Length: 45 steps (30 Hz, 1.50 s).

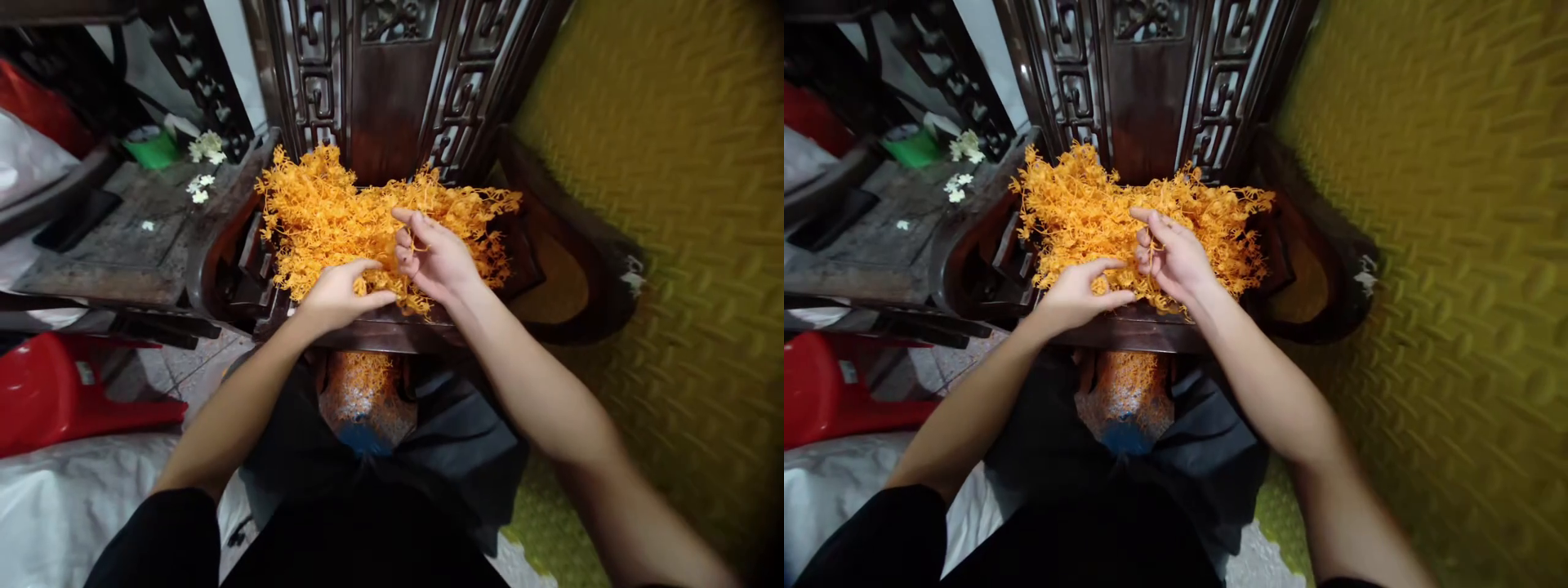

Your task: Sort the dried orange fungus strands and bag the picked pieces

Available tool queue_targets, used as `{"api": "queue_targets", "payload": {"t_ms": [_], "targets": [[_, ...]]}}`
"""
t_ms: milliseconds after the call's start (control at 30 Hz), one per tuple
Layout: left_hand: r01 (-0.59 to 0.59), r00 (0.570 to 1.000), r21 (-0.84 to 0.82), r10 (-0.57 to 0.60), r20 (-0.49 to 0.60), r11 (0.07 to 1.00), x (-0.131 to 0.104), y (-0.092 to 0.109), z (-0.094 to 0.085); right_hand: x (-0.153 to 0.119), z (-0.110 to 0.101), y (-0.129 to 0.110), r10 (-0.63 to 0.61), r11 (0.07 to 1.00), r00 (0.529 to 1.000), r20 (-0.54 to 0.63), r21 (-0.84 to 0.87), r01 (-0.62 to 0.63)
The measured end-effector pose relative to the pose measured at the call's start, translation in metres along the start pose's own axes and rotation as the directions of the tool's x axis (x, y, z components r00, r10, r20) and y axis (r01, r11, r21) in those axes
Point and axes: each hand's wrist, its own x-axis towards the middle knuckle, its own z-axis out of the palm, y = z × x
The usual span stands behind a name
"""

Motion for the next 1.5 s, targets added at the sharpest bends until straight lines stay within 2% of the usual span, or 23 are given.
{"api": "queue_targets", "payload": {"t_ms": [67, 167, 267, 333, 433, 500, 567, 633, 800, 867, 933, 1000, 1133, 1233, 1300, 1333, 1400, 1433, 1500], "targets": [[-0.022, 1.0, 0.098, 0.023, -0.001, 0.995, 0.002, 0.003, 0.01, -0.006, 0.001, -0.005, -0.025, 1.0, 0.998, 0.054, -0.004, 0.025], [-0.089, 0.995, 0.153, 0.094, -0.028, 0.984, 0.003, 0.006, 0.019, -0.014, 0.002, -0.012, -0.058, 0.996, 0.997, 0.058, -0.069, 0.062], [-0.122, 0.99, 0.071, 0.127, -0.062, 0.99, 0.003, 0.012, 0.016, -0.016, -0.002, -0.014, -0.116, 0.982, 0.993, 0.005, -0.15, 0.115], [-0.086, 0.986, -0.015, 0.083, -0.141, 0.996, 0.005, 0.017, 0.009, -0.017, -0.006, -0.014, -0.168, 0.956, 0.986, -0.004, -0.244, 0.162], [-0.006, 0.958, -0.078, -0.017, -0.287, 0.997, 0.009, 0.022, 0.0, -0.02, -0.012, -0.015, -0.15, 0.862, 0.979, 0.135, -0.468, 0.196], [0.018, 0.947, -0.114, -0.053, -0.315, 0.993, 0.012, 0.022, -0.004, -0.024, -0.014, -0.015, -0.094, 0.8, 0.969, 0.23, -0.562, 0.211], [0.019, 0.951, -0.14, -0.061, -0.303, 0.99, 0.013, 0.019, -0.007, -0.027, -0.015, -0.017, -0.077, 0.789, 0.964, 0.253, -0.576, 0.214], [-0.004, 0.95, -0.115, -0.033, -0.309, 0.993, 0.014, 0.015, -0.009, -0.028, -0.017, -0.019, -0.091, 0.812, 0.971, 0.222, -0.548, 0.201], [-0.059, 0.921, 0.164, 0.117, -0.371, 0.985, 0.016, 0.005, -0.013, -0.025, -0.026, -0.021, 0.006, 0.932, 0.995, 0.095, -0.36, 0.029], [-0.086, 0.9, 0.279, 0.195, -0.391, 0.956, 0.016, 0.002, -0.013, -0.024, -0.027, -0.021, -0.039, 0.893, 0.996, 0.083, -0.444, 0.072], [-0.142, 0.878, 0.347, 0.28, -0.389, 0.927, 0.016, 0.0, -0.011, -0.025, -0.023, -0.02, -0.15, 0.789, 0.983, 0.106, -0.587, 0.184], [-0.204, 0.867, 0.37, 0.343, -0.361, 0.906, 0.013, 0.002, -0.008, -0.028, -0.015, -0.019, -0.202, 0.722, 0.968, 0.149, -0.646, 0.25], [-0.251, 0.872, 0.346, 0.366, -0.325, 0.904, 0.006, 0.013, -0.002, -0.034, 0.0, -0.018, -0.209, 0.737, 0.957, 0.203, -0.61, 0.29], [-0.271, 0.862, 0.262, 0.354, -0.363, 0.926, 0.003, 0.018, -0.003, -0.031, -0.003, -0.019, -0.267, 0.758, 0.95, 0.161, -0.573, 0.31], [-0.262, 0.835, 0.16, 0.307, -0.456, 0.952, 0.003, 0.018, -0.008, -0.027, -0.01, -0.019, -0.304, 0.779, 0.949, 0.089, -0.55, 0.301], [-0.237, 0.822, 0.074, 0.241, -0.516, 0.969, 0.004, 0.017, -0.01, -0.025, -0.014, -0.019, -0.317, 0.788, 0.947, 0.06, -0.539, 0.298], [-0.16, 0.813, -0.185, 0.023, -0.582, 0.97, 0.007, 0.015, -0.016, -0.023, -0.017, -0.019, -0.311, 0.81, 0.949, 0.043, -0.51, 0.289], [-0.109, 0.826, -0.337, -0.104, -0.554, 0.935, 0.009, 0.014, -0.017, -0.023, -0.017, -0.018, -0.302, 0.821, 0.952, 0.049, -0.494, 0.286], [0.007, 0.876, -0.589, -0.289, -0.387, 0.808, 0.013, 0.012, -0.019, -0.025, -0.014, -0.018, -0.286, 0.837, 0.955, 0.073, -0.466, 0.286]]}}
